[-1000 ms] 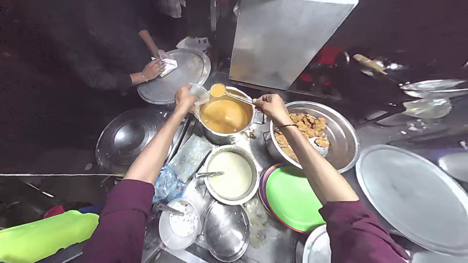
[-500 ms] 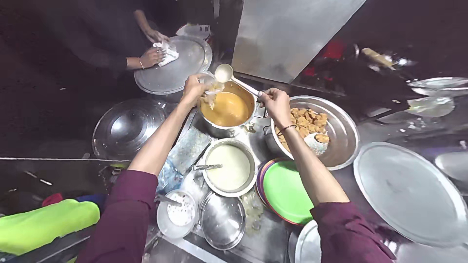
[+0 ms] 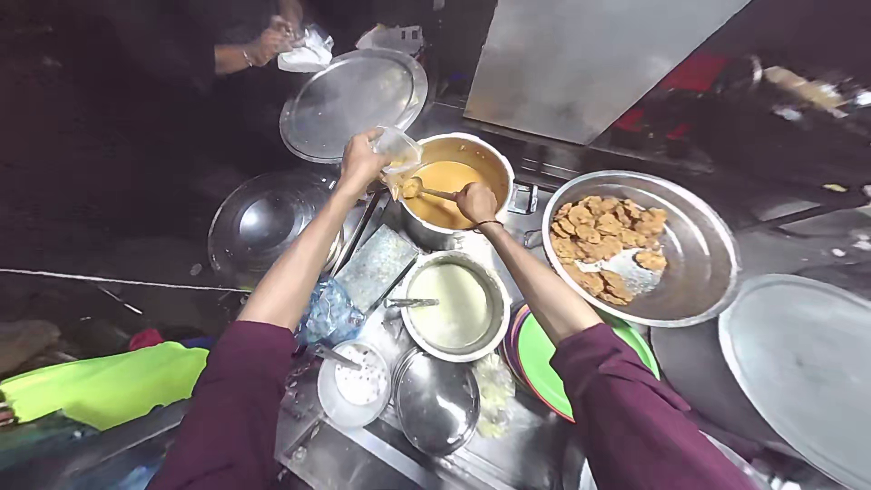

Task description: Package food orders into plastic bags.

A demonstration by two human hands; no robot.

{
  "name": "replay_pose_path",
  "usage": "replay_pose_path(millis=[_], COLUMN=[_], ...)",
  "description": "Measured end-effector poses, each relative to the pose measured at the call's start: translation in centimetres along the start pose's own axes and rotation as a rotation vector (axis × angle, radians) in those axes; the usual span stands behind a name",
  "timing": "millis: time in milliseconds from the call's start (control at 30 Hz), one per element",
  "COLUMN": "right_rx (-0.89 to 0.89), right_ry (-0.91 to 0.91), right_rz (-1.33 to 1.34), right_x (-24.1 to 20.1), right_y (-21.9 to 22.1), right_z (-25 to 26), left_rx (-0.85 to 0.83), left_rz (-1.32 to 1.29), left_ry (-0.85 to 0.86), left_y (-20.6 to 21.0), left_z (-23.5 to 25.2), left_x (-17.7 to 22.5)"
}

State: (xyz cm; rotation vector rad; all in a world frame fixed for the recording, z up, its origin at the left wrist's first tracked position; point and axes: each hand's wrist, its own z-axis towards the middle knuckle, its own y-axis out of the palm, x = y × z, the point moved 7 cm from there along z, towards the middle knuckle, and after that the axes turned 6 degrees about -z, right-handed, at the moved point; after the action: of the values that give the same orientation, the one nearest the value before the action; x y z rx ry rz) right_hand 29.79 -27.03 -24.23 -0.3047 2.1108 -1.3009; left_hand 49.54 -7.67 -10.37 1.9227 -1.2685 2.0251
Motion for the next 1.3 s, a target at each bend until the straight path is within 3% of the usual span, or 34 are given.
replay_pose_path(millis=[200, 333, 600, 733, 833, 933, 1033, 1133, 1200, 1300], right_rx=[-0.017, 0.051, 0.258, 0.395, 0.684, 0.776, 0.753, 0.416, 0.24, 0.075], right_ry=[0.047, 0.019, -0.066, -0.233, -0.459, -0.559, -0.408, -0.144, -0.074, 0.022], right_rz=[0.424, 0.525, 0.29, 0.101, -0.294, -0.401, -0.072, 0.479, 0.835, 1.059], right_x=[4.2, 6.1, 5.8, 3.7, 1.3, 2.4, 5.4, 10.5, 13.6, 17.8], right_y=[-1.8, -6.4, -17.3, -18.5, -16.7, -15.4, -16.6, -15.9, -14.9, -13.1], right_z=[-1.4, -6.7, -11.6, -14.9, -16.3, -17.5, -16.6, -15.7, -17.0, -20.6], left_rx=[0.025, 0.065, -0.027, -0.12, -0.171, -0.195, -0.184, -0.187, -0.182, -0.144], left_rz=[0.032, 0.092, 0.004, -0.148, -0.251, -0.323, -0.315, -0.273, -0.261, -0.241], left_ry=[-0.036, -0.035, -0.063, -0.053, -0.034, -0.018, 0.039, 0.128, 0.173, 0.228], left_y=[-1.3, -1.7, 2.7, 6.5, 8.3, 9.4, 9.5, 9.5, 9.4, 8.7], left_z=[-0.4, -0.2, -0.3, -0.6, -1.1, -1.5, -2.0, -3.1, -3.8, -4.8], left_x=[-1.4, -1.4, 0.6, 2.4, 4.2, 5.3, 5.9, 7.1, 7.9, 8.4])
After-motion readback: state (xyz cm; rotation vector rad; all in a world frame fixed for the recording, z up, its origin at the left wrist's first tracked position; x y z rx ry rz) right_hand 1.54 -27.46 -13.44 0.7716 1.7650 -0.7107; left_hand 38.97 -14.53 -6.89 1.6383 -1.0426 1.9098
